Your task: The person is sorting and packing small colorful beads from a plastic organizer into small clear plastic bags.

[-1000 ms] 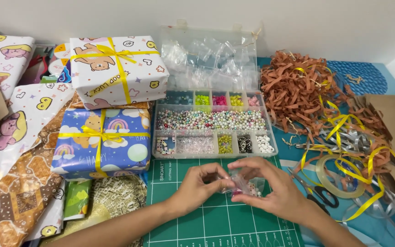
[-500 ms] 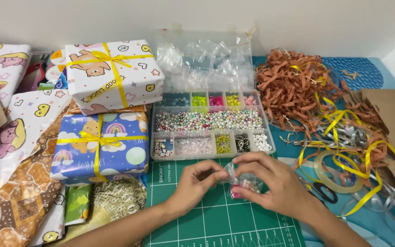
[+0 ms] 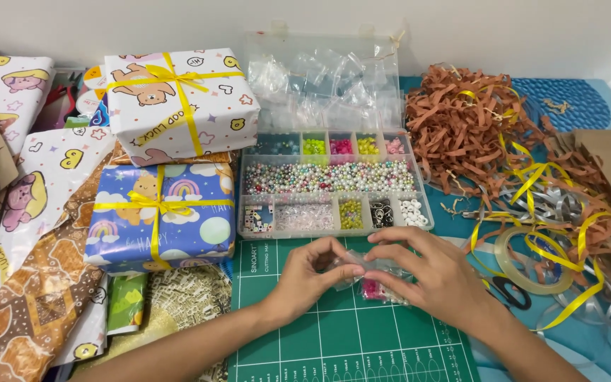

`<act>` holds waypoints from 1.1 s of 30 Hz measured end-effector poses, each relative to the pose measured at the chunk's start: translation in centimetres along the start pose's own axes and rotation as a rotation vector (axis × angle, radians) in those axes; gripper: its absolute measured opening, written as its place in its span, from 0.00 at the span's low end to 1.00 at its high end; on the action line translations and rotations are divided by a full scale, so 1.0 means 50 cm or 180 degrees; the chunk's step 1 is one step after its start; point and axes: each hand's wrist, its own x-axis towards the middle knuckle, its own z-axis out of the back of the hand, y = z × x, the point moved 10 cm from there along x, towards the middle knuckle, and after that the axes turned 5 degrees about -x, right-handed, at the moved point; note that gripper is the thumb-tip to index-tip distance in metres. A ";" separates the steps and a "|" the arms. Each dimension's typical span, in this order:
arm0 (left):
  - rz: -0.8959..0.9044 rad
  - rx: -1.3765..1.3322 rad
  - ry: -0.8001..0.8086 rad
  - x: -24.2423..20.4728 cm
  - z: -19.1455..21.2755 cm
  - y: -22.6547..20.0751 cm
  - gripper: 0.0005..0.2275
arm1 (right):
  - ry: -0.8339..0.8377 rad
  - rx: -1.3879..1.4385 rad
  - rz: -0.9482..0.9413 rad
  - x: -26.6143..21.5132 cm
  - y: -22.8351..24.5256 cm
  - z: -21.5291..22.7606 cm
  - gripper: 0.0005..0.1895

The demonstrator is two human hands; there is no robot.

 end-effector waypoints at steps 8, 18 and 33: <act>0.0049 0.0458 -0.0082 -0.002 -0.003 -0.019 0.05 | -0.0050 0.0044 0.0078 0.008 0.013 0.010 0.15; -0.0271 0.0983 -0.0060 -0.001 -0.005 -0.044 0.07 | 0.0172 0.0288 -0.0291 0.012 -0.015 -0.008 0.14; 0.0137 0.0773 0.0019 -0.005 -0.015 -0.032 0.08 | 0.0851 0.1441 -0.0388 0.007 -0.001 -0.065 0.24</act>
